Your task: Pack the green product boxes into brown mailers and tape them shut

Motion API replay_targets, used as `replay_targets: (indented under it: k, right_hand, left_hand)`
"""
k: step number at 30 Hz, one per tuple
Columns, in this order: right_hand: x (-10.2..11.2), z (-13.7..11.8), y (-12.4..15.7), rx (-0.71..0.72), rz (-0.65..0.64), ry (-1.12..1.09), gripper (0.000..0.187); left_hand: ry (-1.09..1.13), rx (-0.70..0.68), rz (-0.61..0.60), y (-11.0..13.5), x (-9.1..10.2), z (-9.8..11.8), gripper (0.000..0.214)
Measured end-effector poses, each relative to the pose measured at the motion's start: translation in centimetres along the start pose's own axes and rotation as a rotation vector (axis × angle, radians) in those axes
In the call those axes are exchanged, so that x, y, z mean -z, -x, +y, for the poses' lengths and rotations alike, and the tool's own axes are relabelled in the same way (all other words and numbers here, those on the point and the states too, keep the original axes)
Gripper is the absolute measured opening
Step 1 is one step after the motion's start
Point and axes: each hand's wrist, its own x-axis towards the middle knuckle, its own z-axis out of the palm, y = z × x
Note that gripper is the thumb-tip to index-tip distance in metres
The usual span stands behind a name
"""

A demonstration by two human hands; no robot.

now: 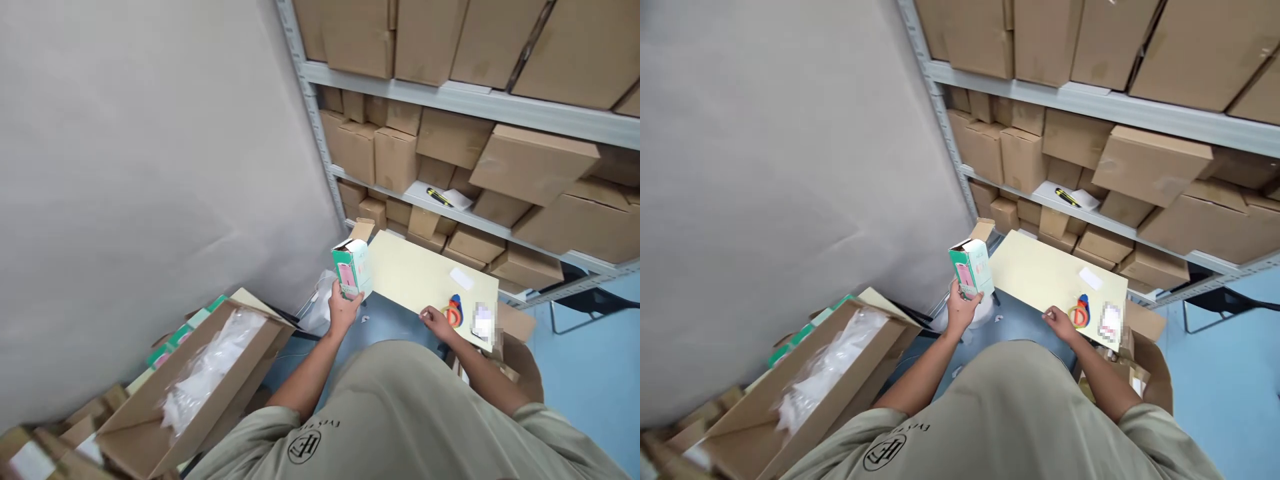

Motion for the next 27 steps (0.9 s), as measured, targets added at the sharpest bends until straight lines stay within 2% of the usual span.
replay_targets:
  k: [2, 6, 9, 11, 13, 15, 18, 21, 22, 24, 26, 27]
  right_hand:
    - [1.7, -1.8, -1.0, 0.013, -0.020, -0.109, 0.057]
    - [4.4, -5.5, -2.7, 0.069, 0.012, -0.230, 0.058]
    - [5.0, -8.1, -3.8, 0.079, 0.044, -0.297, 0.065]
    - [4.6, -9.7, -4.5, 0.084, 0.072, -0.332, 0.083]
    - [3.9, -11.0, -5.2, 0.104, 0.109, -0.353, 0.101]
    - [3.1, -12.0, -6.0, 0.108, 0.176, -0.343, 0.104]
    - [2.5, -12.1, -7.3, 0.036, 0.303, -0.303, 0.086]
    - [2.5, -11.1, -8.4, -0.055, 0.396, -0.321, 0.073]
    - [2.5, -10.6, -8.7, -0.073, 0.421, -0.335, 0.072]
    - [2.4, -9.8, -9.1, -0.091, 0.460, -0.355, 0.073]
    - [1.9, -9.2, -9.4, -0.094, 0.473, -0.364, 0.075]
    - [1.5, -9.0, -9.4, -0.095, 0.471, -0.366, 0.076]
  left_hand:
    - [-0.018, 0.005, -0.048, -0.1, -3.1, 0.8, 0.055]
    - [-0.026, -0.026, -0.173, -0.6, -8.2, 2.4, 0.058]
    - [-0.026, -0.054, -0.283, -0.8, -10.9, 3.4, 0.060]
    - [-0.026, -0.064, -0.363, -0.9, -12.2, 3.9, 0.062]
    - [-0.006, -0.080, -0.442, -1.0, -13.3, 4.1, 0.065]
    - [0.028, -0.095, -0.522, -1.4, -14.2, 4.2, 0.069]
    - [0.029, -0.135, -0.679, -3.0, -15.1, 4.0, 0.069]
    - [-0.017, -0.303, -0.845, -6.0, -15.6, 4.2, 0.071]
    - [-0.021, -0.392, -0.852, -7.1, -15.6, 4.5, 0.073]
    - [-0.008, -0.583, -0.773, -9.2, -15.7, 5.4, 0.071]
    - [0.014, -0.753, -0.682, -11.2, -15.7, 6.7, 0.058]
    - [0.018, -0.830, -0.679, -12.0, -15.7, 7.5, 0.050]
